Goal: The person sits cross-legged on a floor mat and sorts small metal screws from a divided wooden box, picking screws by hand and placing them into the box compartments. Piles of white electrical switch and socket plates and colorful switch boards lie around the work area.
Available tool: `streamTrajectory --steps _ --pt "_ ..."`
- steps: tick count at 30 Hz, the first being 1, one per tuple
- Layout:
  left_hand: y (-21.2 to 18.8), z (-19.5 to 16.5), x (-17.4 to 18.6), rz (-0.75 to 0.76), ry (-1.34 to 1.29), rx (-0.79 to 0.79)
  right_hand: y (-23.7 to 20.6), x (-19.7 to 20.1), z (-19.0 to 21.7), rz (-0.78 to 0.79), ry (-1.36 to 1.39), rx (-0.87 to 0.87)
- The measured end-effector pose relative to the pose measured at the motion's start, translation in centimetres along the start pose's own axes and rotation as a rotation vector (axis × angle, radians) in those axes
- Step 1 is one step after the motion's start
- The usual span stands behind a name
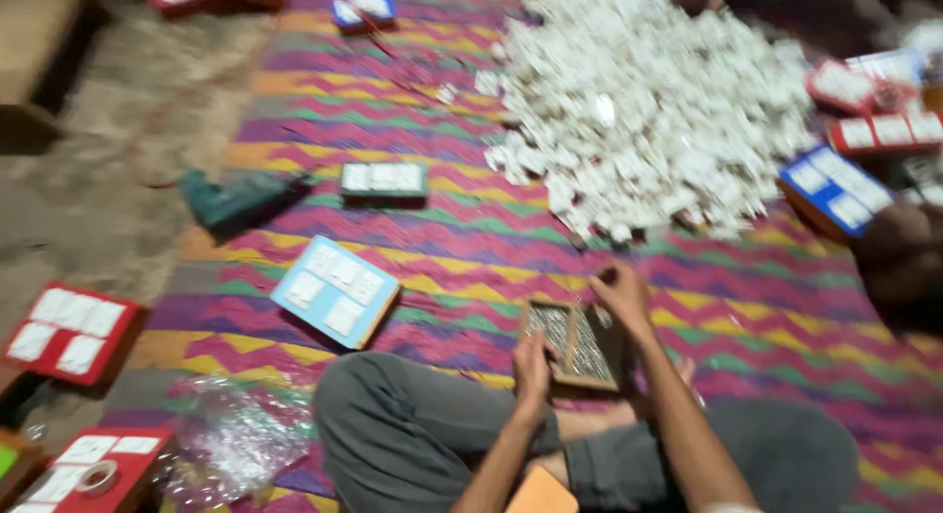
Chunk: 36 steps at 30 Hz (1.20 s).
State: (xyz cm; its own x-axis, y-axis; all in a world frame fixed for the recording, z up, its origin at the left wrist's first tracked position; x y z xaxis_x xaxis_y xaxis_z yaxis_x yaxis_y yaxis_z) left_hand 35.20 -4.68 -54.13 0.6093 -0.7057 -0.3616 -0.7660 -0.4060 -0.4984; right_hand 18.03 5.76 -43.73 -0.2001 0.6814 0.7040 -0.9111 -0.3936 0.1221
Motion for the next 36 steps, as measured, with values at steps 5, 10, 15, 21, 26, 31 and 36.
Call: streamTrajectory --steps 5,10,15,21,26,31,36 --pt "-1.0 -0.8 0.5 -0.004 0.087 0.034 -2.7 1.6 1.8 -0.014 -0.008 0.014" --pt "-2.8 -1.7 -0.3 0.044 0.224 0.009 -8.0 0.0 1.4 0.113 0.084 0.052" --pt "-4.2 -1.9 -1.2 0.148 0.297 -0.167 -11.3 -1.0 -0.3 0.086 0.206 0.069" --pt "-5.0 -1.7 -1.2 0.129 0.366 -0.302 -12.3 -1.0 -1.2 0.083 0.118 0.021" --pt "-4.6 -1.6 -1.2 0.118 0.362 -0.330 -12.1 -1.2 -0.9 0.049 0.182 0.008" --pt "-4.1 -1.8 -0.7 0.047 0.392 -0.440 -12.3 -1.7 -0.6 0.066 0.224 0.042" --pt "-3.1 -0.8 -0.2 0.086 0.236 -0.214 -12.4 -2.1 -0.2 0.083 0.192 0.019"
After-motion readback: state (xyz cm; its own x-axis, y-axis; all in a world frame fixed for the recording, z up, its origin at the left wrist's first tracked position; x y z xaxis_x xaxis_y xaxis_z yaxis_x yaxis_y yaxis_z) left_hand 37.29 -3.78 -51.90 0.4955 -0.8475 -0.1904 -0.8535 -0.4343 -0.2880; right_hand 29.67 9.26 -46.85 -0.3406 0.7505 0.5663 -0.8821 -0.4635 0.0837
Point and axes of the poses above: each hand's wrist, its own y-axis towards the middle knuckle, its own x-axis out of the back of the hand, z = x × y, the point moved 6 cm from there along y, towards the middle knuckle, and after that the axes turned 9 degrees about x, right-handed, at the moved point
